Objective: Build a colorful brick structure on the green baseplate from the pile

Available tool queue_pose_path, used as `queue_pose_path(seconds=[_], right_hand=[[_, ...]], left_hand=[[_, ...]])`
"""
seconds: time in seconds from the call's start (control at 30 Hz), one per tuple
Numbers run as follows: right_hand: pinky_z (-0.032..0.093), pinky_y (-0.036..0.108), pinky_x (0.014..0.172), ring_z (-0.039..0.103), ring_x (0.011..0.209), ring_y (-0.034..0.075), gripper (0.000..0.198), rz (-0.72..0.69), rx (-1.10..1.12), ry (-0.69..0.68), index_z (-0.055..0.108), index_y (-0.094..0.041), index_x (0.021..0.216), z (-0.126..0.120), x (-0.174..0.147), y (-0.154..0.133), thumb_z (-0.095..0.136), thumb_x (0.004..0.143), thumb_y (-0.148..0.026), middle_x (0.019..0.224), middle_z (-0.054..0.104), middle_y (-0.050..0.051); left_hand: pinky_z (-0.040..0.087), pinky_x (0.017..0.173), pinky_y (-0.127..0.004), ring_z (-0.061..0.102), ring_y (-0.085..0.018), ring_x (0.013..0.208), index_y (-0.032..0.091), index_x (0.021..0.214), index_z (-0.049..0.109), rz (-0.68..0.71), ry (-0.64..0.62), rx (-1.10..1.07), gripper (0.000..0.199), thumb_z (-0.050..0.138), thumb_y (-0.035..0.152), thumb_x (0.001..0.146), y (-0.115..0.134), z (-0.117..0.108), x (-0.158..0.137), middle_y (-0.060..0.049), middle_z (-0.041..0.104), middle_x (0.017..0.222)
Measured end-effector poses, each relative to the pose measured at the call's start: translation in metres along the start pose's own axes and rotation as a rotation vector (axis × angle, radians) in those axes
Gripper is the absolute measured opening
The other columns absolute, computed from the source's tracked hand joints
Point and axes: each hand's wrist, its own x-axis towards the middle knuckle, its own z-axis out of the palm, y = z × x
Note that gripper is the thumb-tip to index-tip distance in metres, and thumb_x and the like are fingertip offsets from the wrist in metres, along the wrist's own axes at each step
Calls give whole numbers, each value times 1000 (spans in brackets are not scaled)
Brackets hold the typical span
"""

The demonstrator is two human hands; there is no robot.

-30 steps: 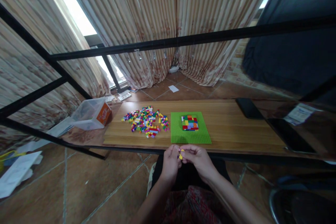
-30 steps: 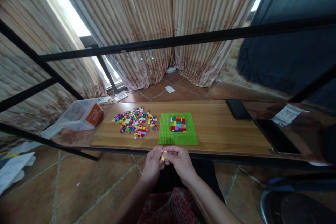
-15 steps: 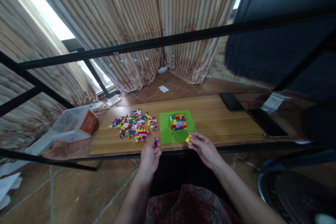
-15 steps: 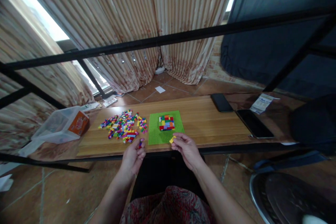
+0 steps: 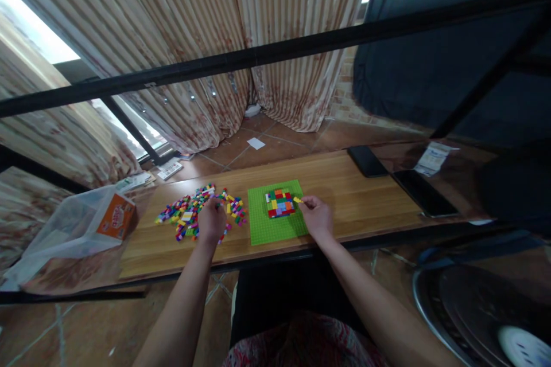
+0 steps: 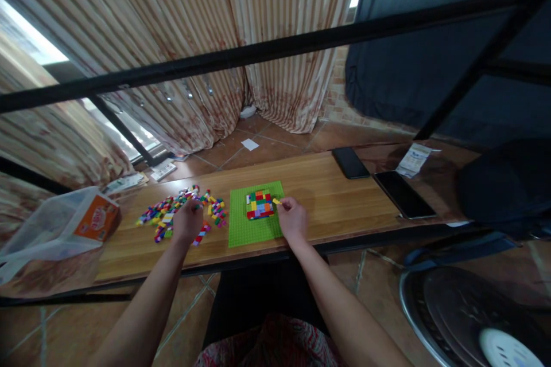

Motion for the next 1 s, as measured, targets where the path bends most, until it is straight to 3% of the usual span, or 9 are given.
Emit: queue_pose_path(seconds=[0.13, 0.33, 0.57, 0.7, 0.83, 1.0], right_hand=[[47, 31, 69, 67, 73, 20, 18, -58, -219, 18, 69, -20, 81, 3, -11, -6, 57, 79, -34, 81, 74, 7], [44, 31, 67, 65, 72, 21, 21, -97, -378, 7, 71, -21, 82, 4, -20, -16, 57, 83, -37, 80, 73, 6], [47, 34, 75, 65, 82, 22, 26, -205, -245, -100, 73, -20, 84, 3, -19, -11, 55, 84, -38, 89, 73, 8], [48, 34, 75, 65, 80, 22, 30, -125, -35, -116, 72, -18, 82, 0, -9, -1, 55, 81, -43, 85, 74, 8], [48, 32, 70, 64, 72, 20, 33, 3, 79, -39, 72, -16, 81, 0, 4, 6, 59, 77, -46, 79, 73, 8], [45, 32, 66, 63, 68, 20, 35, 31, 34, -115, 72, -15, 78, 2, 15, 6, 63, 73, -48, 74, 73, 8]], left_hand=[[45, 81, -32, 63, -24, 90, 15, 98, 68, 124, -35, 170, 32, 42, 13, 81, -2, 8, 4, -13, 68, 98], [45, 86, -32, 62, -24, 96, 15, 102, 68, 227, -93, 249, 36, 42, 9, 78, -7, 14, 6, -12, 68, 98], [41, 93, -37, 61, -28, 98, 13, 100, 69, 273, -96, 336, 34, 45, 10, 76, -10, 15, 3, -16, 67, 97], [38, 98, -39, 57, -29, 105, 13, 100, 69, 288, -20, 333, 34, 44, 9, 76, -2, 12, -1, -15, 67, 101], [41, 96, -40, 55, -28, 106, 14, 104, 66, 289, 37, 215, 35, 44, 9, 78, 22, 13, -18, -13, 65, 107], [44, 98, -41, 55, -27, 110, 14, 115, 60, 318, 12, -124, 36, 47, 13, 81, 53, 32, -53, -13, 62, 113]])
